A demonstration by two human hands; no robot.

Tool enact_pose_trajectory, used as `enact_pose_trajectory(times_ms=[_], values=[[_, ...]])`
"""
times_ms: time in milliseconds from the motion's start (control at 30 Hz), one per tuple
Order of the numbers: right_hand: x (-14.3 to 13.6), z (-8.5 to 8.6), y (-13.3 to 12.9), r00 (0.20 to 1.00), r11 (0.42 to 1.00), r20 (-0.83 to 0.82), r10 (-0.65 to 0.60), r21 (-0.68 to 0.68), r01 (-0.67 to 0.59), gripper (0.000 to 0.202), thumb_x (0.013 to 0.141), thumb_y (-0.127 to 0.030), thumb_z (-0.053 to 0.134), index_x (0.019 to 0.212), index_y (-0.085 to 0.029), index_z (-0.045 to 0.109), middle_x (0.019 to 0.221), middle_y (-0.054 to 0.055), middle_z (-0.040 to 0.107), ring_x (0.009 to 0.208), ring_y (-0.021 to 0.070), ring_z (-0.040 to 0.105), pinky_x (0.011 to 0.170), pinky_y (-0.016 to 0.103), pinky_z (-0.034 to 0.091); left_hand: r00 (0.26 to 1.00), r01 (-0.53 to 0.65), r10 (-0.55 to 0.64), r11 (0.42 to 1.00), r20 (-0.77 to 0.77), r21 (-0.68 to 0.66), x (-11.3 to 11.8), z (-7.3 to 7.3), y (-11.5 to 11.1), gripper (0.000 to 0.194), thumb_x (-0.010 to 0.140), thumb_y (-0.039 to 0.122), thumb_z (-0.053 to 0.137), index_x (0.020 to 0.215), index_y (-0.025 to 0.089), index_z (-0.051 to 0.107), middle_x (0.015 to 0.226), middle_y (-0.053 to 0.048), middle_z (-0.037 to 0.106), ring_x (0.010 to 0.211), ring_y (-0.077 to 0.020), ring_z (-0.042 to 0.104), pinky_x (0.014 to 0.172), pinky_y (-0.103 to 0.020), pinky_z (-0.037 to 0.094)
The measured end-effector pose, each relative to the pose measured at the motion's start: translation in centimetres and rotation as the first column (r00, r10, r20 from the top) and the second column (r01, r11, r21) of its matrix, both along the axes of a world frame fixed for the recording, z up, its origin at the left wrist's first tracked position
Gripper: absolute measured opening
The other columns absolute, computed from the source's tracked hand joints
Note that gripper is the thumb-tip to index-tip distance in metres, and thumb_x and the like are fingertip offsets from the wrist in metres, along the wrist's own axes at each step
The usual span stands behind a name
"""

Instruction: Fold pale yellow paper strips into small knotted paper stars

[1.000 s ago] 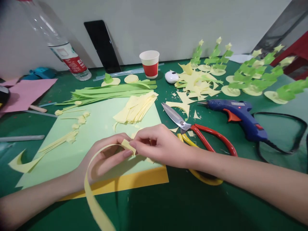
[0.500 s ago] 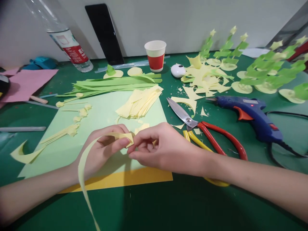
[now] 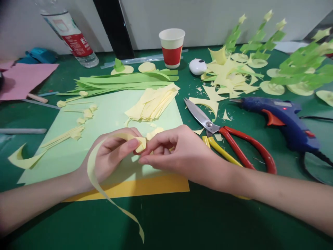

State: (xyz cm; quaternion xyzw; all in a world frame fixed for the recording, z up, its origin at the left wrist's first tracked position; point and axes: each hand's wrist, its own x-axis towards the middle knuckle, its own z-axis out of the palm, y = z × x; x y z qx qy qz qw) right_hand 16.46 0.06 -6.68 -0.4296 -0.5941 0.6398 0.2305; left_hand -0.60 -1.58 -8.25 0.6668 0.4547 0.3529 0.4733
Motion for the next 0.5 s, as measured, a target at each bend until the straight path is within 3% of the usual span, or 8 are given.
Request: enact_pose_trajectory(times_ms=[133,267,400,500], values=[[0.07,0.08,-0.08,0.998,0.997,0.064,0.007,0.079,-0.012,0.01,0.066,-0.023,0.068,0.06,-0.016,0.069,0.052,-0.001,0.06,0.045,0.0061,0.044,0.038,0.016,0.033,1.0,-0.027,0.027,0.999,-0.016,-0.022,0.13,0.1,0.02,0.033,0.084,0.031,0.051,0.055,0.018,0.048,0.055,0.003,0.047,0.052,-0.0092,0.044,0.047,-0.019,0.039],[0.35,0.09,-0.21,0.998,0.985,0.061,-0.024,0.175,0.013,0.028,0.071,-0.028,0.064,0.046,-0.016,0.06,0.042,-0.003,0.047,0.04,0.0046,0.032,0.035,0.017,0.025,0.991,0.012,-0.003,0.998,0.133,-0.065,0.09,-0.16,0.16,0.029,0.086,0.027,0.05,0.058,0.018,0.051,0.056,0.004,0.052,0.056,-0.0089,0.053,0.054,-0.017,0.046],[0.19,0.49,-0.28,0.998,0.993,0.055,-0.024,0.114,0.018,0.01,0.064,-0.022,0.068,0.059,-0.019,0.06,0.047,-0.006,0.042,0.043,0.0058,0.035,0.037,0.016,0.029,0.985,0.027,-0.013,0.997,0.17,-0.079,0.08,-0.32,0.2,0.027,0.086,0.026,0.05,0.06,0.018,0.053,0.058,0.003,0.056,0.06,-0.0096,0.058,0.057,-0.017,0.049],[-0.12,0.74,-0.22,0.997,0.997,0.075,-0.021,0.07,0.015,0.012,0.062,-0.024,0.068,0.059,-0.018,0.059,0.048,-0.006,0.042,0.045,0.0064,0.036,0.039,0.017,0.03,0.992,0.028,-0.022,0.998,0.124,-0.05,0.12,-0.29,0.08,0.028,0.086,0.026,0.049,0.06,0.018,0.053,0.058,0.003,0.056,0.057,-0.0096,0.055,0.053,-0.018,0.047]])
